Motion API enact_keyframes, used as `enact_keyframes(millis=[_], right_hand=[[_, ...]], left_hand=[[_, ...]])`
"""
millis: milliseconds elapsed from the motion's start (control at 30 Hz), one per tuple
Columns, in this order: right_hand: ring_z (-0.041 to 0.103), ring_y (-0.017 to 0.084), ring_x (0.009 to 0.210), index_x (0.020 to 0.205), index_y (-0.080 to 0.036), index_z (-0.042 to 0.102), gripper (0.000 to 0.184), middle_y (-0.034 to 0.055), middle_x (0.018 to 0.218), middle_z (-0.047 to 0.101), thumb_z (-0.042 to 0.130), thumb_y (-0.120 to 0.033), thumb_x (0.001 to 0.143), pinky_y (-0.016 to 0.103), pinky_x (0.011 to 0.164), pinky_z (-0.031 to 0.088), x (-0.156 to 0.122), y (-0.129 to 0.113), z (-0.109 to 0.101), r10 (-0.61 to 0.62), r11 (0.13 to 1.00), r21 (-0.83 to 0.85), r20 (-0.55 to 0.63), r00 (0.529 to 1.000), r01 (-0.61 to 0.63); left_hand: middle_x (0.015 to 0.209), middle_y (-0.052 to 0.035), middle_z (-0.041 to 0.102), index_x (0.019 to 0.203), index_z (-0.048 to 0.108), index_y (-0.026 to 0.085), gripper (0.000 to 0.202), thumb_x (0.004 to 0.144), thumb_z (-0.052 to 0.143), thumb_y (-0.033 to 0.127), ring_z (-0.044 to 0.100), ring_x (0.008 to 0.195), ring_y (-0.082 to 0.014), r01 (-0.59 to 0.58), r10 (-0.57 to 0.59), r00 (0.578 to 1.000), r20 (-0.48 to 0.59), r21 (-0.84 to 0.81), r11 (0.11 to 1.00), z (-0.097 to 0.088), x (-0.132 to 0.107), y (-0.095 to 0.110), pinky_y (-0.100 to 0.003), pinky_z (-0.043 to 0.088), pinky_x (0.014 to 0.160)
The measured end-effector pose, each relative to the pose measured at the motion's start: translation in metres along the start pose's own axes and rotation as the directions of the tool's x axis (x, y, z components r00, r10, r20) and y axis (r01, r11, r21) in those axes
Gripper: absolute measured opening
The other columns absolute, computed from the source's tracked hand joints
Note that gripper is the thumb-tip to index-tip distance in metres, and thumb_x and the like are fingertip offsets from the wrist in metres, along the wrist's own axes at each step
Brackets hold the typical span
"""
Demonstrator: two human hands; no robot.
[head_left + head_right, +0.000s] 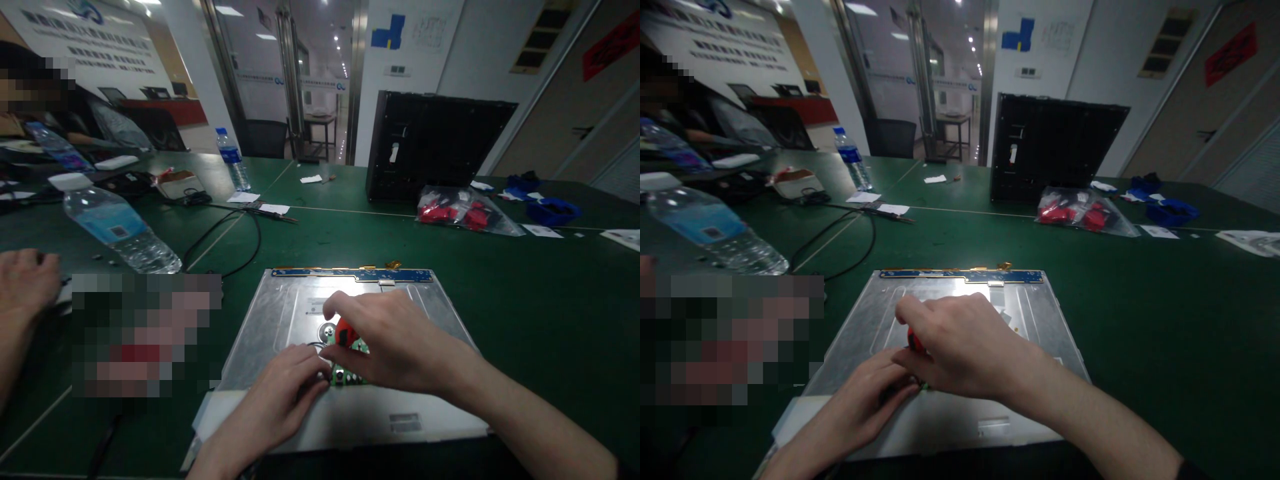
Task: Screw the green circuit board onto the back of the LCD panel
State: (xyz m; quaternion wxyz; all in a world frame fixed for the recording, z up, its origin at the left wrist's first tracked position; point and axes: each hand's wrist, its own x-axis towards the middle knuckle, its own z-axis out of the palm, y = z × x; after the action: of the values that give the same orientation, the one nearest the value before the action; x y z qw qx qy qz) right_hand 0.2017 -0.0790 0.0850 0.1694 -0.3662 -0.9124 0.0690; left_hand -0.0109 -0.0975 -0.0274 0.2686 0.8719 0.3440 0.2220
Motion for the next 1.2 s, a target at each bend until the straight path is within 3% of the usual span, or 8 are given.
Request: enact_keyframes(millis=[233, 500, 1200], right_hand=[[0.056, 0.016, 0.06, 0.099, -0.017, 0.053, 0.029, 0.0016, 0.073, 0.066, 0.054, -0.044, 0.088, 0.028, 0.05, 0.02, 0.001, 0.0003, -0.0006, 0.0, 1.0, -0.031, 0.017, 1.0, 0.0], [0.052, 0.013, 0.062, 0.1, -0.016, 0.051, 0.02, 0.0012, 0.079, 0.064, 0.051, -0.023, 0.082, 0.027, 0.051, 0.024, 0.0004, -0.004, -0.0047, -0.013, 0.999, 0.041, 0.019, 1.0, 0.012], [0.057, 0.016, 0.059, 0.1, -0.017, 0.052, 0.026, 0.0017, 0.073, 0.067, 0.052, -0.042, 0.089, 0.028, 0.049, 0.018, -0.0004, 0.0003, 0.0001, 0.002, 0.999, -0.039, -0.012, 1.0, -0.003]], left_hand=[[0.099, -0.003, 0.063, 0.094, 0.059, 0.022, 0.014, 0.091, 0.048, 0.014, 0.059, 0.091, -0.0191, -0.025, 0.024, 0.999, -0.029, -0.02, 1.0, 0.0027, -0.0008, -0.0027, -0.031, 0.047, 0.079], [0.096, -0.0036, 0.063, 0.097, 0.059, 0.021, 0.014, 0.091, 0.048, 0.016, 0.059, 0.09, -0.0198, 0.027, -0.027, 0.999, 0.037, -0.015, 1.0, -0.0011, 0.0015, 0.0007, -0.032, 0.046, 0.081], [0.094, -0.0038, 0.064, 0.093, 0.061, 0.021, 0.013, 0.091, 0.049, 0.016, 0.06, 0.087, -0.0194, 0.007, -0.006, 1.0, -0.03, 0.015, 1.0, 0.0006, 0.0011, -0.0008, -0.03, 0.047, 0.076]])
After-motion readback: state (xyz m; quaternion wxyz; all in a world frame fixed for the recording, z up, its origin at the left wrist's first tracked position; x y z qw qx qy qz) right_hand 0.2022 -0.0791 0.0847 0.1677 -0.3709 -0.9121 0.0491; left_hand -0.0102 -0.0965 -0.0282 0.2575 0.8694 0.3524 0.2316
